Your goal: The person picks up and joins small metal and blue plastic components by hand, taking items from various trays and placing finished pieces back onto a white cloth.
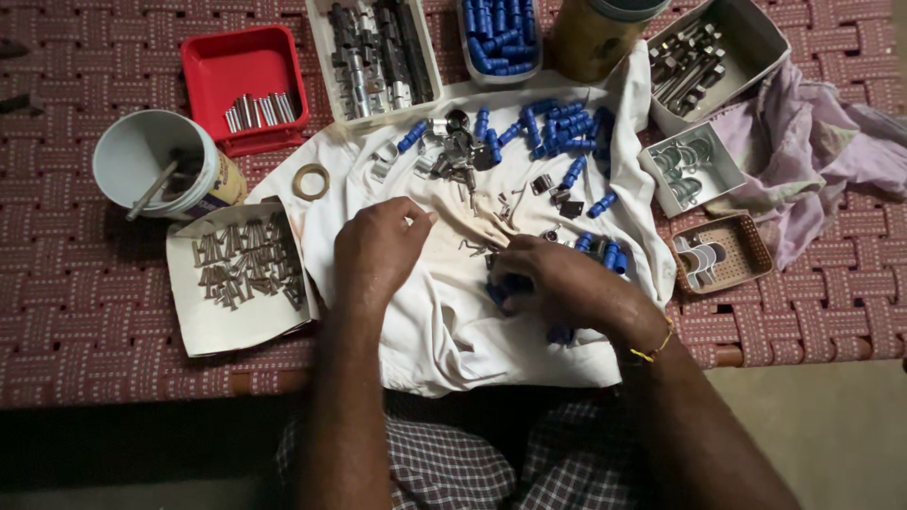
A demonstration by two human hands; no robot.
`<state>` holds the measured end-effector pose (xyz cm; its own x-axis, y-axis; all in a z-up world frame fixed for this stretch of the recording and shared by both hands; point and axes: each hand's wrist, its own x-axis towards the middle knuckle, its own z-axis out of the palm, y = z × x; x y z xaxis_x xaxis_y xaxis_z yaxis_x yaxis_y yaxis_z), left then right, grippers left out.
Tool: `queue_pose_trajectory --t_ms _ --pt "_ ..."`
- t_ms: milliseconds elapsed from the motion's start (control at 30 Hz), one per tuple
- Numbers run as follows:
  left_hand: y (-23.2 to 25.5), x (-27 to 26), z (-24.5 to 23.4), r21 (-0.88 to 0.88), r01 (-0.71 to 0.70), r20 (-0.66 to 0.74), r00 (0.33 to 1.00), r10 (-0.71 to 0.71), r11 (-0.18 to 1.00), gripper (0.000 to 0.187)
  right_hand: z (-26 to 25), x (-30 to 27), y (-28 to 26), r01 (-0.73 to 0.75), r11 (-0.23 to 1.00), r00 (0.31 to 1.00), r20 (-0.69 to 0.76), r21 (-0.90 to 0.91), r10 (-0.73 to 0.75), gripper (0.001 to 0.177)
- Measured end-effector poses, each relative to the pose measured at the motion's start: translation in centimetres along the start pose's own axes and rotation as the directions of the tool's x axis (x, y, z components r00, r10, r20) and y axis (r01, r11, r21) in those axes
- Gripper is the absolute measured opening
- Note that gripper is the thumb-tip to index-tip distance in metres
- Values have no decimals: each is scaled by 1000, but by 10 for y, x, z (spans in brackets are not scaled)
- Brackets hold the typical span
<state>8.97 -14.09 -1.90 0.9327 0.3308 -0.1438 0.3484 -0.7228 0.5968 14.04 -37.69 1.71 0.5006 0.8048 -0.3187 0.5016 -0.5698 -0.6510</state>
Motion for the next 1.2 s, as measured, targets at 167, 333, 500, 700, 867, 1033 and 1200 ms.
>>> queue_pose_trajectory --t_ms 167,333,500,700,867,1033,1200 --pt "5 0 11 -28 -34 34 999 35 999 23 -2 1 7 23 991 996 -84 128 -12 23" --pt "9 4 16 -46 -75 27 997 76 996 17 -7 1 2 -53 947 963 -235 316 132 21" --pt "8 5 16 -59 -106 -30 994 104 993 19 -2 15 14 -155 963 909 -351 221 227 20" --pt "8 7 10 -102 -95 -81 993 87 990 21 11 34 41 0 897 823 -509 443 251 16" --pt "4 12 1 -192 -90 -166 984 58 977 24 9 48 45 65 856 697 -637 513 329 19" --pt "-3 11 -1 -251 -127 -226 972 70 960 27 -7 71 61 128 845 641 -693 519 329 24" --pt "-3 13 -7 -294 -84 -190 981 28 952 28 -44 111 81 195 855 578 -761 481 296 23"
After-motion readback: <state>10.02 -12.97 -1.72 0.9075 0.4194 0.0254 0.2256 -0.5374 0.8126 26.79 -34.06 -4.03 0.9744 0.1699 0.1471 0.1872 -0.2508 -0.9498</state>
